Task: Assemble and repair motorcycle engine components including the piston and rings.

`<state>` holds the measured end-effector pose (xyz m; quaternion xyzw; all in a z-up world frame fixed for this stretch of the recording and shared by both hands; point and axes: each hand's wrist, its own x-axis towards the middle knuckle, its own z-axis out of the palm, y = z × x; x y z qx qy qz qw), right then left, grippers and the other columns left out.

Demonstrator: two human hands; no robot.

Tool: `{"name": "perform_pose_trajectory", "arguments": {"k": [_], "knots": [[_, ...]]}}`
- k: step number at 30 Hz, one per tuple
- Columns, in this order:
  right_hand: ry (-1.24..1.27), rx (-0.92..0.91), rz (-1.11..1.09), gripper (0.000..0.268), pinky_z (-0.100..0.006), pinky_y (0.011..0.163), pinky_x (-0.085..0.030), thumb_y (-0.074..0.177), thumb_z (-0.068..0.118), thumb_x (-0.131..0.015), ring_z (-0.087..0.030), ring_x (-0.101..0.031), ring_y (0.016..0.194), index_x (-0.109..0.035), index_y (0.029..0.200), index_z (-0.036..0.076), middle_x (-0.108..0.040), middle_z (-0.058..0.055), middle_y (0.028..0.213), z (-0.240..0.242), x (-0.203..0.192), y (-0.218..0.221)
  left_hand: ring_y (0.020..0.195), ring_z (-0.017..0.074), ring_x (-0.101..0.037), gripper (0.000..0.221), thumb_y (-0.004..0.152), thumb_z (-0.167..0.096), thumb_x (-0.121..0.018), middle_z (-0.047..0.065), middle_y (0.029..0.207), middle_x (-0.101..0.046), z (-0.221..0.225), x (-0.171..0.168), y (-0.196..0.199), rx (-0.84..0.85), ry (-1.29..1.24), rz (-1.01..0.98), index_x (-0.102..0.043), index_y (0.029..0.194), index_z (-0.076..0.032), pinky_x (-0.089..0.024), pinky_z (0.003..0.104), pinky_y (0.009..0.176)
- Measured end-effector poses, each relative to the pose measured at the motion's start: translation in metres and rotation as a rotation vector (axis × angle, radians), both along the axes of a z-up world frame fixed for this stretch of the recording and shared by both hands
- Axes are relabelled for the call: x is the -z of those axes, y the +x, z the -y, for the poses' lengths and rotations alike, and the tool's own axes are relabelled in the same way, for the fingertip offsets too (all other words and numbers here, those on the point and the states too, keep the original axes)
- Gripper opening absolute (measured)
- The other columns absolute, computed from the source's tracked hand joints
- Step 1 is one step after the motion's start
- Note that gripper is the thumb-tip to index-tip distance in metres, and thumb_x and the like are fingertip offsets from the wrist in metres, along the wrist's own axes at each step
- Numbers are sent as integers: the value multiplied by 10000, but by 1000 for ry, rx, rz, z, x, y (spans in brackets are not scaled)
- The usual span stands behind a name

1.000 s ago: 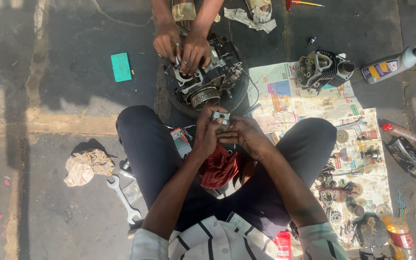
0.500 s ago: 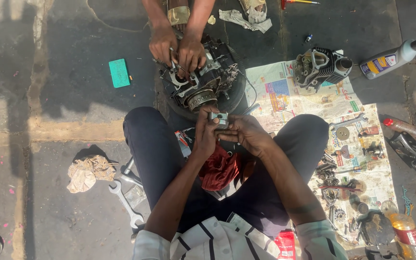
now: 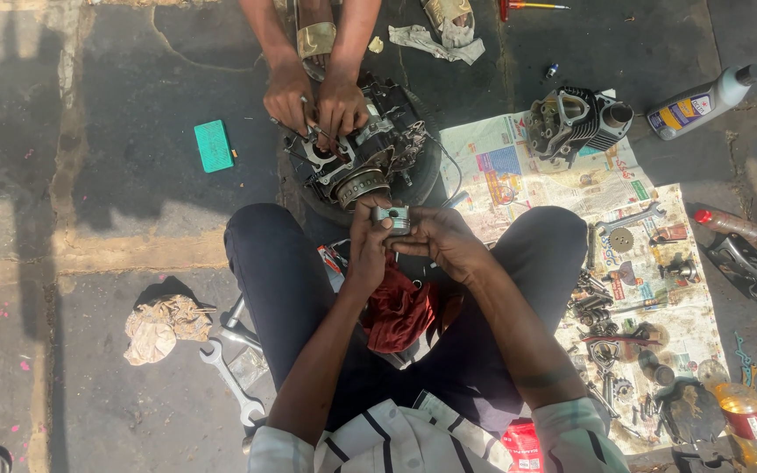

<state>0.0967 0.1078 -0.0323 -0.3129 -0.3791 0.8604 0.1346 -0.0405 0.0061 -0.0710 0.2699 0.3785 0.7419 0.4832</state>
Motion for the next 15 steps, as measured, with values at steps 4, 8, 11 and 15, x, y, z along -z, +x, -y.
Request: {"name": "perform_pose_trajectory", "arguments": {"k": [4,8,11,15], "knots": [[305,46,-74,463,-358,975,-641,968,-73,-547,-220,-718,1023,-526,1428,-121,-689,-142,1123,-8,23,11,1289,253,-519,362,1126,-300,-481,168,1335,-509,7,-22,-2,-112,58,-611,-498,1400,-64,-444,389,1126],[999,24,48,544,-351,977,-605,922,-97,-582,-271,-716,1160,-521,1458,-26,-710,-197,1267,7,-22,10,1408,344,-542,546,1143,-408,-328,208,1487,-523,11,-29,0,-83,-81,-826,-399,1558,-61,-423,432,1206],[1207,22,210,539,-359,940,-641,906,-39,-648,-288,-755,1114,-519,1429,-38,-709,-235,1194,13,-15,3,1529,403,-323,599,1142,-400,-301,254,1620,-376,12,-29,5,-10,-97,-821,-323,1614,-31,-271,488,1247],[1352,-22,251,690,-404,906,-607,820,-42,-687,-372,-722,1103,-465,1473,-42,-668,-294,1241,21,-39,-2,1477,349,-434,635,1076,-437,-445,222,1551,-443,-1,-30,0,61,-207,-337,-360,1577,-56,-336,443,1215]]}}
